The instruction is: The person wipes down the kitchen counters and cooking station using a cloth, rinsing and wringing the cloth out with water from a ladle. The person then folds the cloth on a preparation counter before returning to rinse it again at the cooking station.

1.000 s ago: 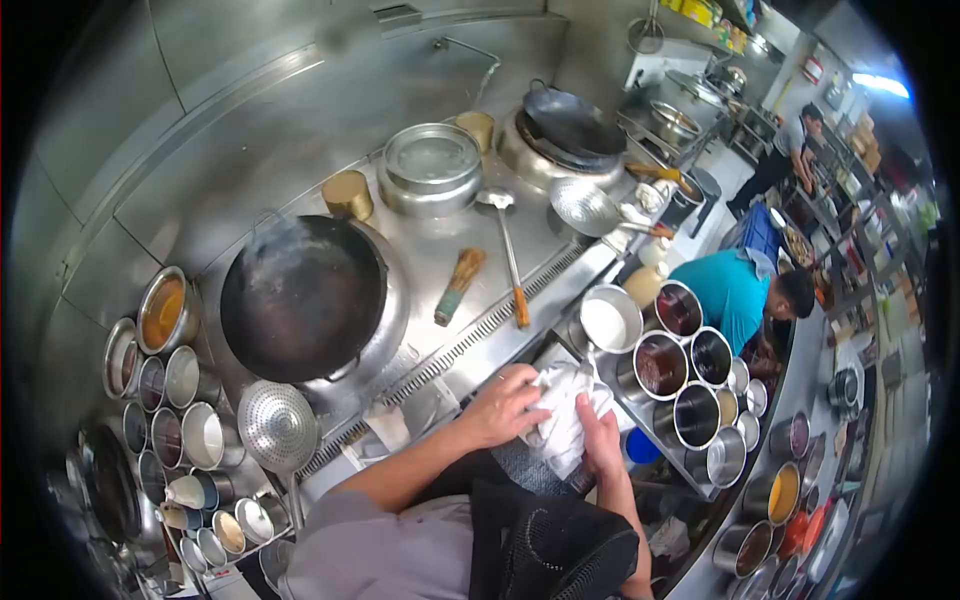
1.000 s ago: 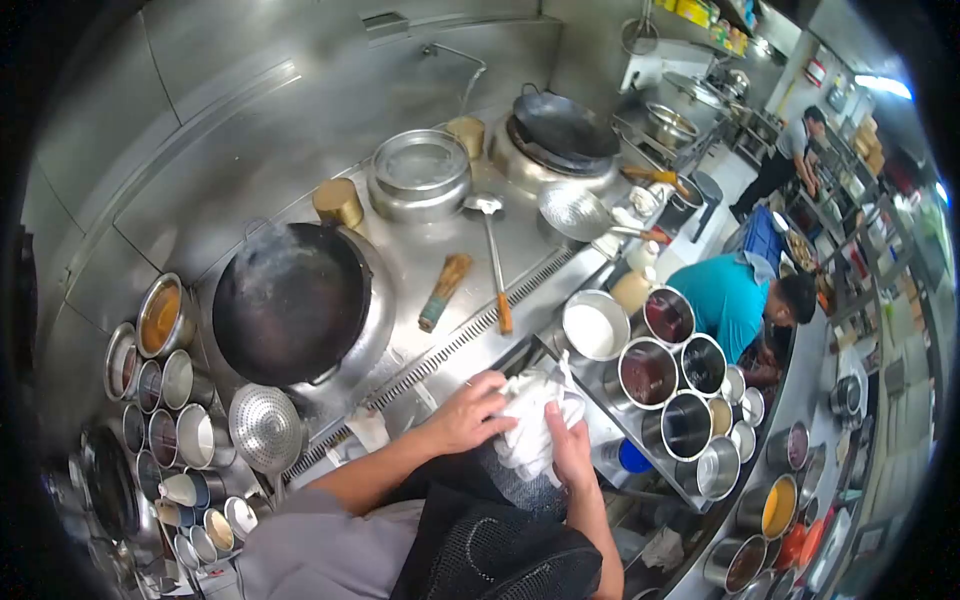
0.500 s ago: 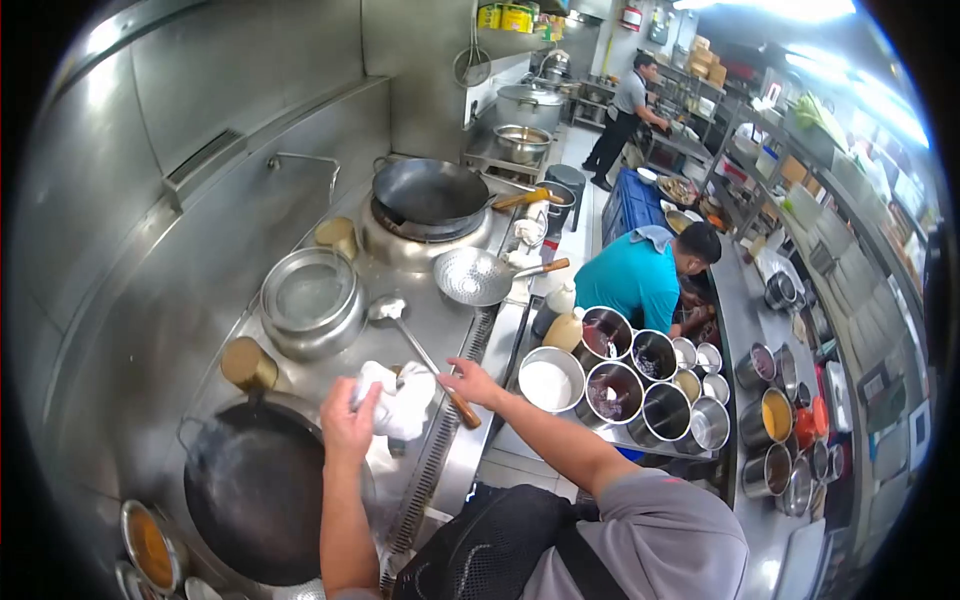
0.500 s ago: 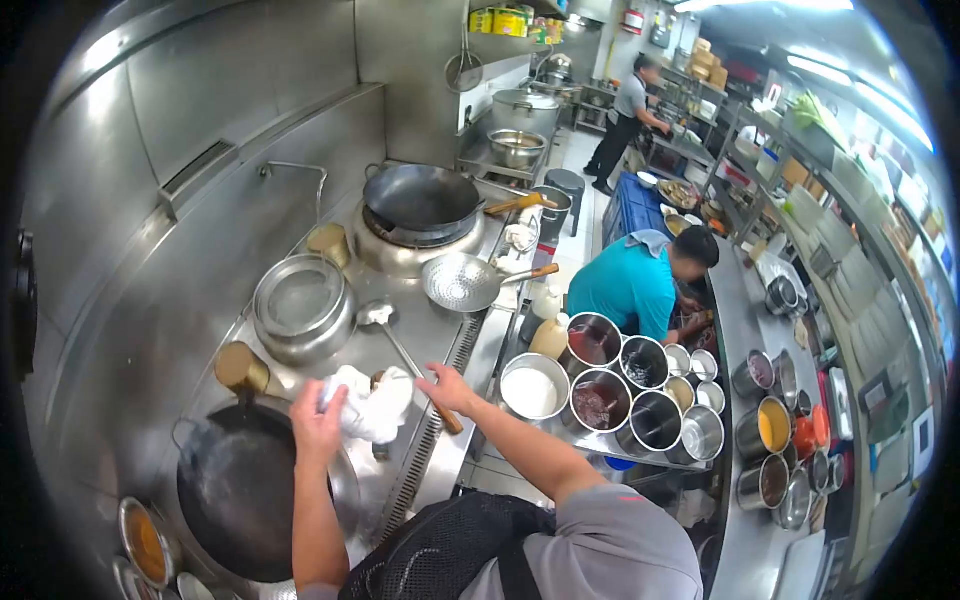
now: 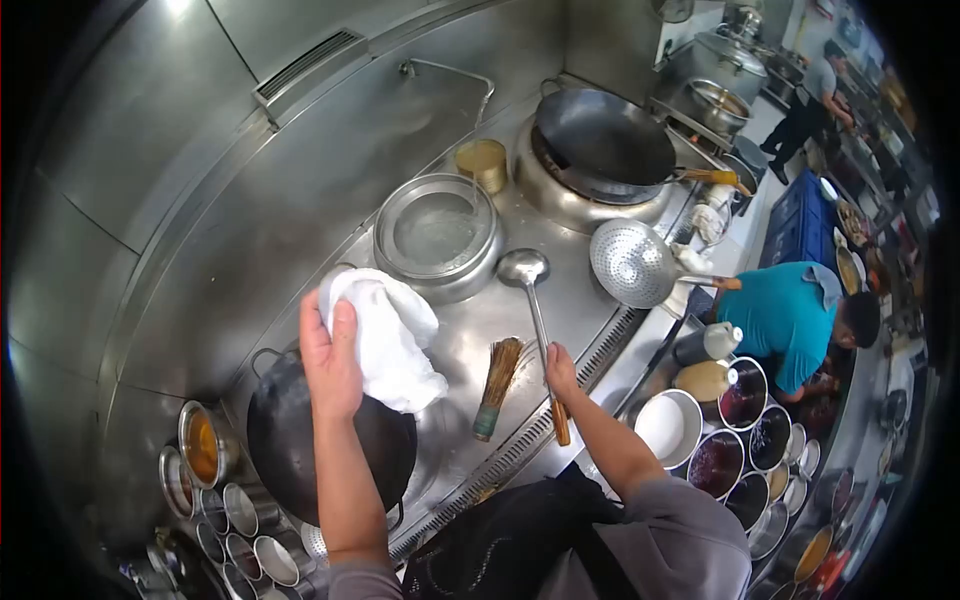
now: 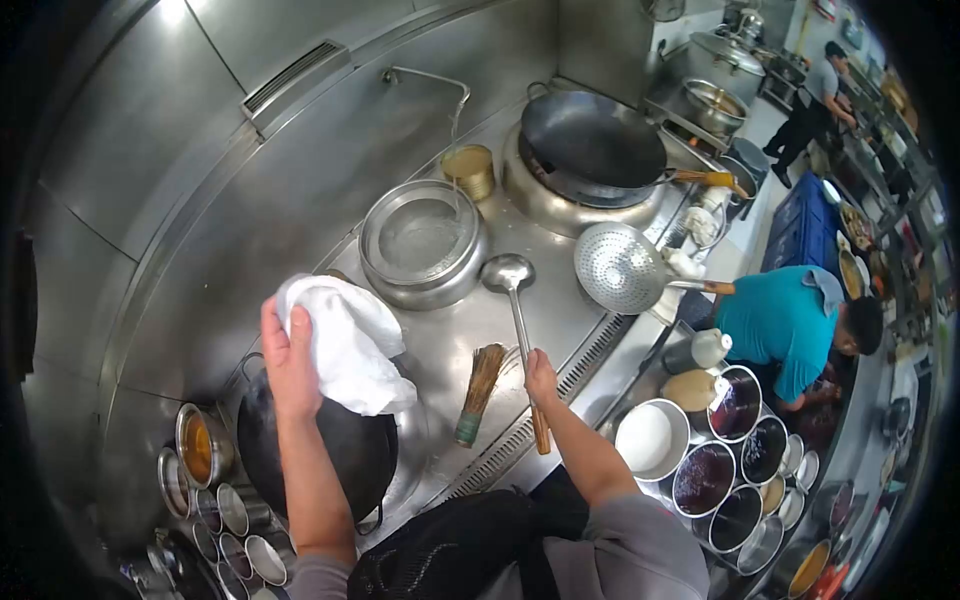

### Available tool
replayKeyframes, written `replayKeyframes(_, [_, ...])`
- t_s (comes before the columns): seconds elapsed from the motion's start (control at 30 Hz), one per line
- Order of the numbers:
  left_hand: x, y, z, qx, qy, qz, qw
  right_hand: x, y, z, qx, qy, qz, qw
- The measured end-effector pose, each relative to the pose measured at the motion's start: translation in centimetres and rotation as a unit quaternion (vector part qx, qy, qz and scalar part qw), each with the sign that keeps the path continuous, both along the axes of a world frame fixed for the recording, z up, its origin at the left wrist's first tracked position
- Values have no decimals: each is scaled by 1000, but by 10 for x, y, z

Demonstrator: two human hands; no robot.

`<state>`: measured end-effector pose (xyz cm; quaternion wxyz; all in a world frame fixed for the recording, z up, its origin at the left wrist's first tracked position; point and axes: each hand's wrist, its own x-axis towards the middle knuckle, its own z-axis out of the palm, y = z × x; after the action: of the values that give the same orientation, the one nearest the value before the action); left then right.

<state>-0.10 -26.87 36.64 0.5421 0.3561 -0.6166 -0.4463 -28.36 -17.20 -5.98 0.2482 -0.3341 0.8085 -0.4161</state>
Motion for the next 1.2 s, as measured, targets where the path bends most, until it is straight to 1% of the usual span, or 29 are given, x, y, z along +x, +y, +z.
replayKeyframes(0.03, [-2, -6, -11, 39, 31, 2, 999, 4, 7, 29, 29, -17, 7, 999])
replayKeyframes(0.07, [-1, -14, -30, 76, 64, -10, 995, 11, 18, 82, -39, 23, 58, 997])
replayKeyframes(0.1, [-2, -19, -42, 81, 65, -4, 995, 12, 23, 95, -34, 23, 63, 997])
replayKeyframes(0.17, [-8, -27, -58, 149, 125, -32, 980, 12, 31, 105, -16, 8, 48, 999])
replayKeyframes(0.23, [-14, -33, -58, 161, 155, -46, 974, 3, 24, 128, -28, 32, 38, 998])
replayKeyframes(0.3, [-22, -35, -53, 151, 178, -74, 970, -16, -6, 168, -27, 22, 78, 996])
replayKeyframes(0.33, [-25, -37, -54, 165, 179, -76, 967, -25, -27, 174, -30, 23, 83, 996])
replayKeyframes(0.37, [-28, -40, -61, 160, 180, -72, 968, -31, -50, 178, -66, 46, 112, 990])
replayKeyframes(0.4, [-30, -44, -75, 159, 140, -65, 975, -35, -71, 182, -102, 68, 141, 982])
replayKeyframes(0.43, [-32, -50, -90, 159, 98, -58, 981, -34, -93, 188, -107, 66, 146, 981])
replayKeyframes(0.5, [-32, -58, -120, 235, 104, -76, 964, -29, -135, 199, -29, 87, 190, 977])
replayKeyframes(0.53, [-32, -63, -135, 242, 107, -68, 962, -30, -161, 179, -34, 85, 194, 977])
replayKeyframes(0.57, [-32, -66, -148, 253, 110, -60, 959, -27, -191, 139, -51, 128, 216, 967])
replayKeyframes(0.6, [-32, -68, -154, 253, 107, -55, 960, -24, -207, 117, -66, 170, 238, 954])
replayKeyframes(0.63, [-33, -71, -159, 263, 109, -51, 957, -20, -211, 131, -66, 167, 242, 953])
replayKeyframes(0.67, [-35, -74, -165, 274, 113, -47, 954, -15, -213, 145, -21, -132, 232, 963])
replayKeyframes(0.7, [-34, -77, -175, 275, 113, -42, 954, -10, -210, 159, 29, -418, 200, 886])
replayKeyframes(0.73, [-34, -83, -189, 312, 134, -24, 940, -10, -203, 163, 31, -419, 204, 884])
replayKeyframes(0.8, [-36, -98, -219, 362, 168, 21, 917, -10, -182, 172, 25, -623, 178, 761])
replayKeyframes(0.83, [-38, -104, -228, 359, 170, 25, 917, -10, -170, 180, 27, -622, 183, 761])
replayKeyframes(0.9, [-41, -111, -245, 408, 104, 32, 906, -8, -133, 204, 26, -573, 204, 793])
replayKeyframes(0.97, [-49, -122, -268, 417, 99, 70, 901, -7, -107, 215, 23, -567, 225, 792])
replayKeyframes(1.0, [-53, -130, -280, 421, 72, 84, 900, -7, -94, 221, 11, -561, 242, 791])
replayKeyframes(1.03, [-58, -138, -291, 425, 45, 97, 899, -7, -82, 228, 21, -561, 246, 790])
replayKeyframes(1.07, [-64, -146, -306, 428, 50, 103, 896, -8, -72, 237, 19, -543, 253, 801])
replayKeyframes(1.1, [-71, -156, -320, 399, 22, 140, 906, -8, -64, 245, 15, -526, 259, 810])
replayKeyframes(1.13, [-76, -161, -320, 368, -7, 175, 913, -7, -57, 249, 11, -507, 265, 820])
replayKeyframes(1.17, [-76, -167, -319, 372, -7, 178, 911, -8, -56, 245, 16, -508, 265, 819])
replayKeyframes(1.2, [-80, -168, -301, 336, -122, 193, 913, -11, -55, 238, 15, -451, 288, 845])
